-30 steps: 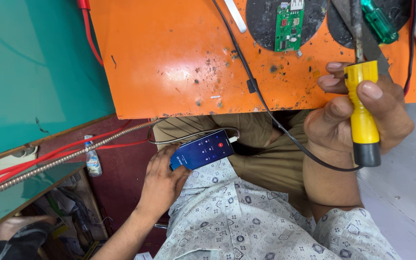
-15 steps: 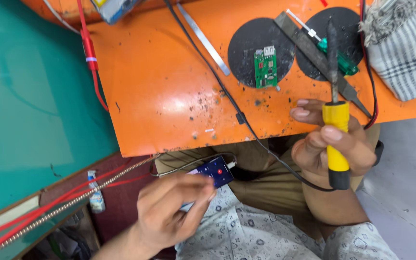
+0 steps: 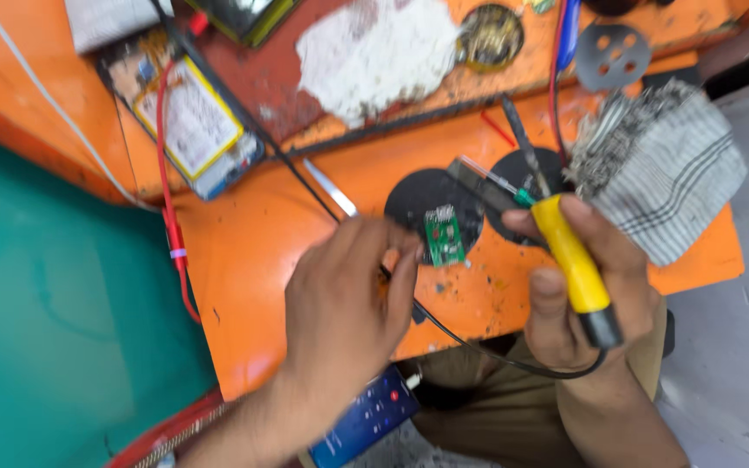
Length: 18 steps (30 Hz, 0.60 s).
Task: The person uses a soldering iron to apply solder to components on a small circuit board, moving the board and wires by hand to position them for repair.
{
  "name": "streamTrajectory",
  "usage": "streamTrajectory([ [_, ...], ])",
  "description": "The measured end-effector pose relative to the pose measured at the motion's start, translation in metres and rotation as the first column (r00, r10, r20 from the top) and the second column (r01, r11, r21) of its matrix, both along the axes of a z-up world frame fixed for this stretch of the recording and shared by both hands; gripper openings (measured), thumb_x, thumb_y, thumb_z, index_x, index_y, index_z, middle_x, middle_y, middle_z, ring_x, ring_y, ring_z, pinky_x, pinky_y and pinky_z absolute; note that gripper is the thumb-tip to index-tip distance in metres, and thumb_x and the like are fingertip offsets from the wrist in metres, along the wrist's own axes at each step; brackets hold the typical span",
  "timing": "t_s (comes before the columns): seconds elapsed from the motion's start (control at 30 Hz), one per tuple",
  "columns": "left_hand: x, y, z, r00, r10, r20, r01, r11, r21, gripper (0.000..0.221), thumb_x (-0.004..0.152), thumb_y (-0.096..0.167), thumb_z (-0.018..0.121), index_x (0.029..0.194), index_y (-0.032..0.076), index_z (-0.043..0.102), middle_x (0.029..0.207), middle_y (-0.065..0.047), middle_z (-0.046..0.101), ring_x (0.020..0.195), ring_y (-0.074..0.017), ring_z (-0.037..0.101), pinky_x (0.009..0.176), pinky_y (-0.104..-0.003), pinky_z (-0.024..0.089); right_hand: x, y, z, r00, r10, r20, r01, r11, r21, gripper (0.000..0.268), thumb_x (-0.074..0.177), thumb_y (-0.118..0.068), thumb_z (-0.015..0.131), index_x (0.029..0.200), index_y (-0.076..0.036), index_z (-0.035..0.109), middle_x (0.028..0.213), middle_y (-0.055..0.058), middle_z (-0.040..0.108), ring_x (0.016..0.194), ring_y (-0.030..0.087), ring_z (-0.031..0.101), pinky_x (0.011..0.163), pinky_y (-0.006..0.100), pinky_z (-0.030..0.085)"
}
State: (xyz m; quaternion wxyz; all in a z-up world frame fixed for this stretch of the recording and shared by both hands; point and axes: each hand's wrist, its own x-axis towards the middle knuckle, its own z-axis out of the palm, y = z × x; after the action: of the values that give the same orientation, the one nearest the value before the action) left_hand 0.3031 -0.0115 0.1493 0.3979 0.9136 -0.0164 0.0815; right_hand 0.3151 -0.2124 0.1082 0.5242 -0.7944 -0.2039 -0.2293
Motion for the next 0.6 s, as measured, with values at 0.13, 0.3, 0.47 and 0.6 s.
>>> streamTrajectory([
  [0.13, -0.033, 0.016, 0.002, 0.986, 0.06, 0.157, -0.062, 0.998, 0.01, 0.012, 0.086, 0.009, 0.077, 0.094, 0.009, 0.069, 0.099, -0.003, 0.074, 0.081, -0.0207, 0.073, 0.075, -0.037, 0.05, 0.034, 0.006, 0.023, 0.997, 0.023, -0.068, -0.019, 0.998, 0.062, 0.042, 0.118, -0.03, 0.056, 0.142, 0.004, 0.05, 0.118, 0.017, 0.069, 0.109, 0.019, 0.073, 0.099, 0.027, 0.059],
  [0.3, -0.084, 0.061, -0.029, 0.902, 0.327, 0.28, -0.318, 0.945, -0.081, 0.021, 0.078, -0.006, 0.08, 0.09, 0.007, 0.07, 0.091, -0.009, 0.074, 0.085, -0.0209, 0.071, 0.086, -0.032, 0.054, 0.07, 0.009, 0.027, 0.979, 0.079, -0.185, -0.048, 0.985, 0.166, 0.038, 0.117, -0.026, 0.056, 0.144, 0.001, 0.058, 0.12, 0.013, 0.068, 0.104, 0.016, 0.072, 0.091, 0.027, 0.062],
  [0.47, -0.112, 0.101, -0.07, 0.881, 0.335, 0.334, -0.312, 0.942, -0.122, 0.019, 0.085, -0.006, 0.079, 0.091, 0.004, 0.064, 0.092, -0.011, 0.072, 0.084, -0.0209, 0.071, 0.08, -0.029, 0.058, 0.086, 0.006, 0.012, 0.973, 0.075, -0.219, -0.042, 0.987, 0.153, 0.034, 0.121, -0.023, 0.054, 0.143, 0.003, 0.058, 0.118, 0.014, 0.07, 0.104, 0.016, 0.073, 0.088, 0.027, 0.063],
  [0.6, -0.107, 0.081, -0.073, 0.859, 0.445, 0.254, -0.384, 0.887, -0.257, 0.015, 0.088, -0.005, 0.077, 0.093, 0.003, 0.066, 0.097, -0.013, 0.072, 0.088, -0.0214, 0.072, 0.085, -0.029, 0.06, 0.091, 0.008, 0.007, 0.972, 0.083, -0.222, -0.051, 0.988, 0.146, 0.038, 0.121, -0.025, 0.053, 0.147, 0.001, 0.057, 0.119, 0.013, 0.069, 0.104, 0.015, 0.073, 0.092, 0.028, 0.064],
])
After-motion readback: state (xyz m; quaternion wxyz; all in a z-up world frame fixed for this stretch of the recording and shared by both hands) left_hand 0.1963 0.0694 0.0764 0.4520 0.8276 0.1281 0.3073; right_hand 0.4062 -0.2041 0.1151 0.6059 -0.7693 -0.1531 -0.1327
